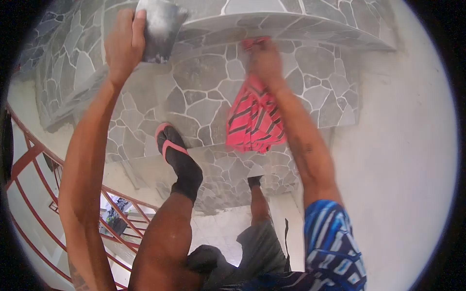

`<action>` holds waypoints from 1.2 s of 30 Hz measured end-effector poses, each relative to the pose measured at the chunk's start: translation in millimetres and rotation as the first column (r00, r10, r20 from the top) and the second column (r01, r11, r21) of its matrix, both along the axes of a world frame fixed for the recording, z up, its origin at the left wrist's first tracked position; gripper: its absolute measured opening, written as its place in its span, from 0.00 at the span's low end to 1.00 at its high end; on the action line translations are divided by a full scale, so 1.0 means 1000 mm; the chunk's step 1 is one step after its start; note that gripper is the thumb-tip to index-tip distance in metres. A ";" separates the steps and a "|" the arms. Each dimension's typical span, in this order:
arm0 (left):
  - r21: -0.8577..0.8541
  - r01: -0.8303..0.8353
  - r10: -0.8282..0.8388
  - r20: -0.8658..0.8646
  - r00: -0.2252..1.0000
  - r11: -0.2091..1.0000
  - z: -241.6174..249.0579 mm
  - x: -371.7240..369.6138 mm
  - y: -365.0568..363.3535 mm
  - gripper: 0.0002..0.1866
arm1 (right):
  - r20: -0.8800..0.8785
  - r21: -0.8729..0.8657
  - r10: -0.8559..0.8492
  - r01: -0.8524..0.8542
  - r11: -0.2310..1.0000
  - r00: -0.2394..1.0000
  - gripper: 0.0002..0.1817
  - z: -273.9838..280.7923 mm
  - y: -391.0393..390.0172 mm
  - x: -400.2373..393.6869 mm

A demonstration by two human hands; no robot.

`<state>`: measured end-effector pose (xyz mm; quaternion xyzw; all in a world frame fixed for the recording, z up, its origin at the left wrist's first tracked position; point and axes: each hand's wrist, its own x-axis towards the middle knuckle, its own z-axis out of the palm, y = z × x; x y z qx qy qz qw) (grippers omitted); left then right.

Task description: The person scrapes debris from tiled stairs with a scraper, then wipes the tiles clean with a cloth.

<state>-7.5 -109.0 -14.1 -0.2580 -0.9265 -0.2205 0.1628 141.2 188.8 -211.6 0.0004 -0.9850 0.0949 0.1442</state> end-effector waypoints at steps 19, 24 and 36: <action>0.593 -0.241 -0.405 0.741 0.535 0.768 -0.044 0.195 0.038 0.15 | 0.479 -0.853 0.192 0.506 -0.131 0.857 0.28 0.156 -0.064 0.103; 0.570 -0.354 -0.378 0.791 0.481 0.742 -0.082 0.195 0.042 0.13 | 0.714 -0.653 0.126 0.589 0.476 0.689 0.24 0.162 -0.062 0.083; -0.333 0.330 -0.065 0.611 0.789 0.884 -0.133 0.225 -0.017 0.42 | 0.281 0.306 0.245 -0.328 0.894 0.928 0.31 0.052 0.010 0.017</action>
